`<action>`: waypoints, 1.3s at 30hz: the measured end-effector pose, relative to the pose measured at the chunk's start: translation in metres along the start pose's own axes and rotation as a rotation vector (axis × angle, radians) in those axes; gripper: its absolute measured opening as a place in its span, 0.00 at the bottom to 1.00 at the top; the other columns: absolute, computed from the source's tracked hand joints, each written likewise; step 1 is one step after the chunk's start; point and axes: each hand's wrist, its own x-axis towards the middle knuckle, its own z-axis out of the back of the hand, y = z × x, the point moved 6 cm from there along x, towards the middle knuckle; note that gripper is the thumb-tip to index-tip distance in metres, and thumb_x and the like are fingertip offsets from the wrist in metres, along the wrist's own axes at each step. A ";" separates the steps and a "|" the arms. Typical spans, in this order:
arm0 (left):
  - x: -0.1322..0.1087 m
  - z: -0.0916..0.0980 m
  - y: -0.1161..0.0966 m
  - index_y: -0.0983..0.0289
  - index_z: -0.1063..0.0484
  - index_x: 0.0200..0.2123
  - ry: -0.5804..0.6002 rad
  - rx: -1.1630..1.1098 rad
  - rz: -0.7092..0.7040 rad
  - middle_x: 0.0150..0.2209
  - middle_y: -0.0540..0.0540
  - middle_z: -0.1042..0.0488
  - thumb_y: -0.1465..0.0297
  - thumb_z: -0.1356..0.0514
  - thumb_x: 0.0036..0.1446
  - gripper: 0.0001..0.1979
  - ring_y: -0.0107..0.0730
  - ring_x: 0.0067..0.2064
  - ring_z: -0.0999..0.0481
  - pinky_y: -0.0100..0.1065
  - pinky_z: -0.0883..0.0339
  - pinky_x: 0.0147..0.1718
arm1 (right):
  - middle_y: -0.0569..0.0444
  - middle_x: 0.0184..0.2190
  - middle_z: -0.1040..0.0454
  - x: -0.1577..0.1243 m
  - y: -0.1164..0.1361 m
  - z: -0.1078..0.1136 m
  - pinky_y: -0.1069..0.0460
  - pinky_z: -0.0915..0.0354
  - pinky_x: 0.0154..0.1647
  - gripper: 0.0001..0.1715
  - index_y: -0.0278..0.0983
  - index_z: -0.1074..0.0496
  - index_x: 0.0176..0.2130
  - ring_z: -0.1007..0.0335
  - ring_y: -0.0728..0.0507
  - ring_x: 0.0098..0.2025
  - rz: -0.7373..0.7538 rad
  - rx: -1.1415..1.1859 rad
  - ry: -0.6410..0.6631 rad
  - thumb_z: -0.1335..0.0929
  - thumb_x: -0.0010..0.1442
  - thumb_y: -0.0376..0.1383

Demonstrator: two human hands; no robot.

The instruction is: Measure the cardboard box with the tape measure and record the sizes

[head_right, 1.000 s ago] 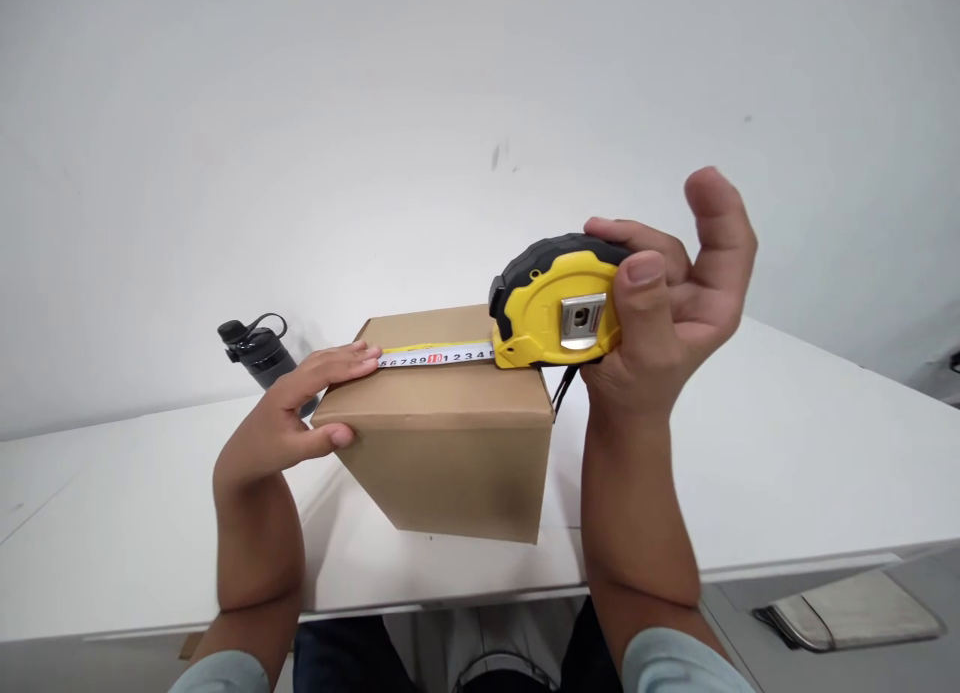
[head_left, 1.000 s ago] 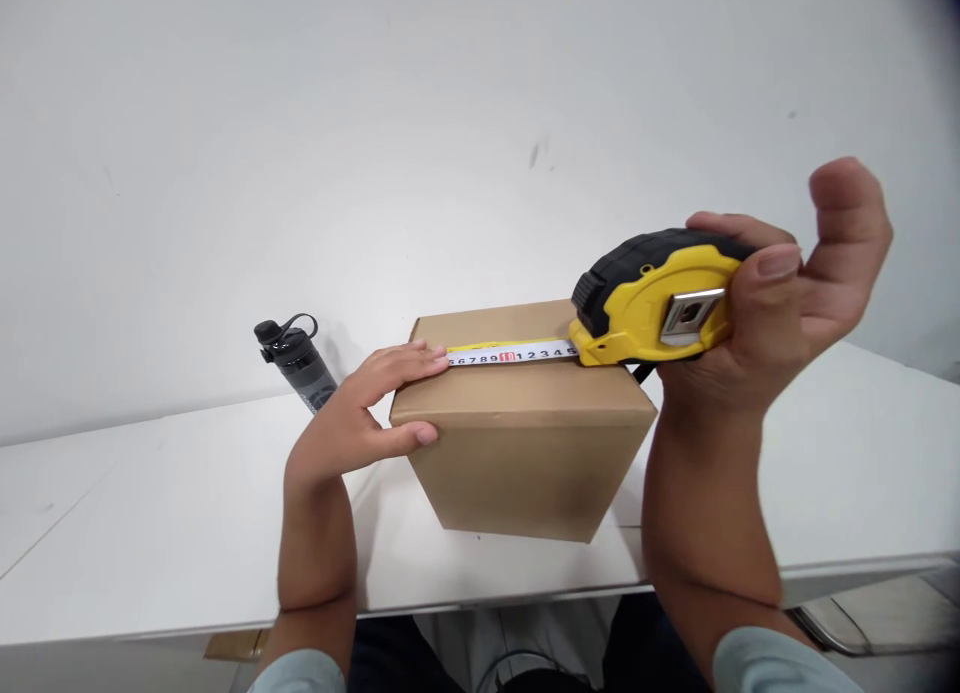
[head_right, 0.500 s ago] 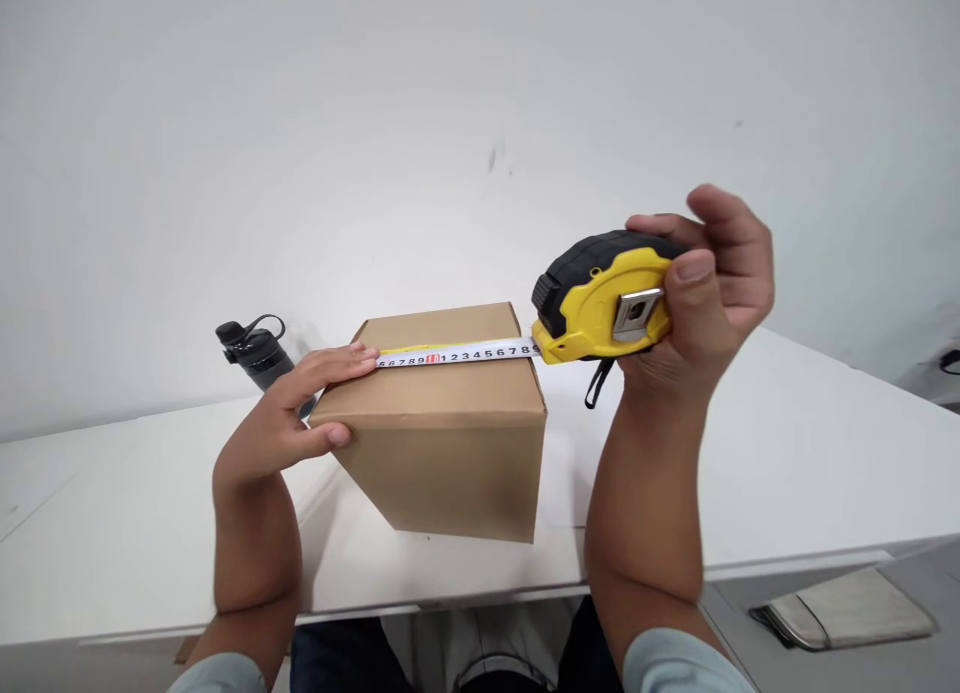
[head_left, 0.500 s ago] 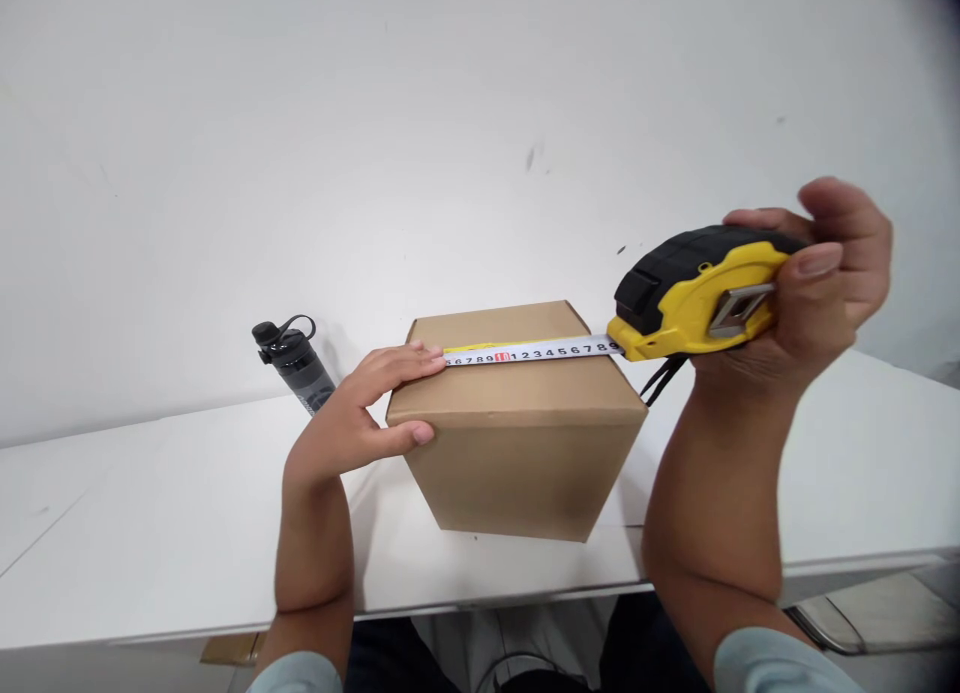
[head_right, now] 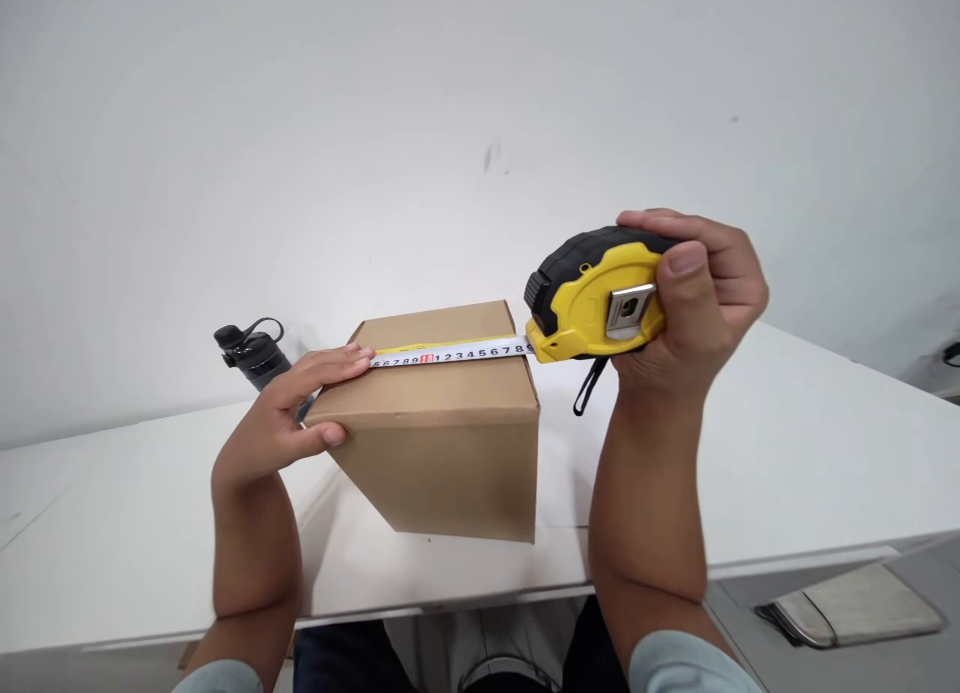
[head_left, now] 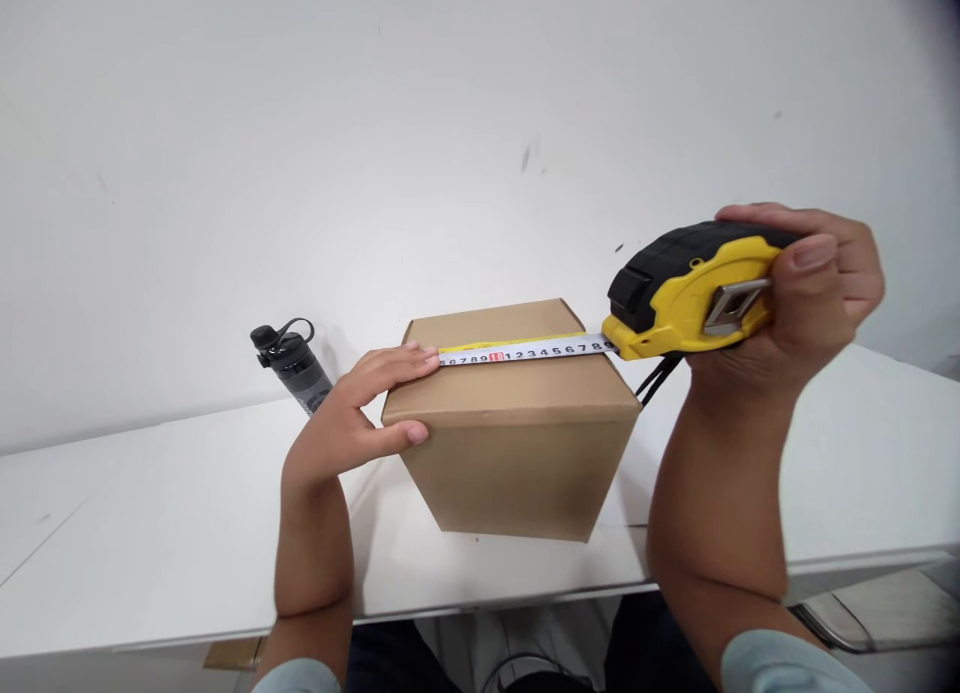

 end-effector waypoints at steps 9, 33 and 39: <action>0.001 0.000 -0.005 0.42 0.25 0.70 -0.015 0.020 -0.007 0.67 0.52 0.20 0.54 0.28 0.67 0.30 0.49 0.72 0.26 0.50 0.31 0.73 | 0.55 0.42 0.16 -0.008 0.001 -0.016 0.42 0.18 0.52 0.14 0.44 0.15 0.42 0.17 0.42 0.46 -0.027 0.043 0.006 0.25 0.68 0.50; 0.000 0.002 -0.007 0.44 0.25 0.71 -0.023 0.005 -0.026 0.68 0.52 0.20 0.56 0.38 0.76 0.23 0.44 0.73 0.27 0.50 0.33 0.74 | 0.58 0.43 0.16 -0.012 0.006 -0.019 0.41 0.17 0.54 0.15 0.44 0.16 0.43 0.15 0.44 0.44 0.012 -0.032 -0.012 0.29 0.74 0.49; -0.005 0.008 -0.004 0.44 0.26 0.71 -0.025 0.018 0.102 0.69 0.53 0.22 0.53 0.39 0.76 0.24 0.47 0.70 0.26 0.47 0.30 0.67 | 0.58 0.42 0.15 -0.016 0.017 -0.026 0.38 0.19 0.59 0.12 0.42 0.16 0.43 0.15 0.43 0.46 -0.002 -0.028 -0.044 0.25 0.71 0.47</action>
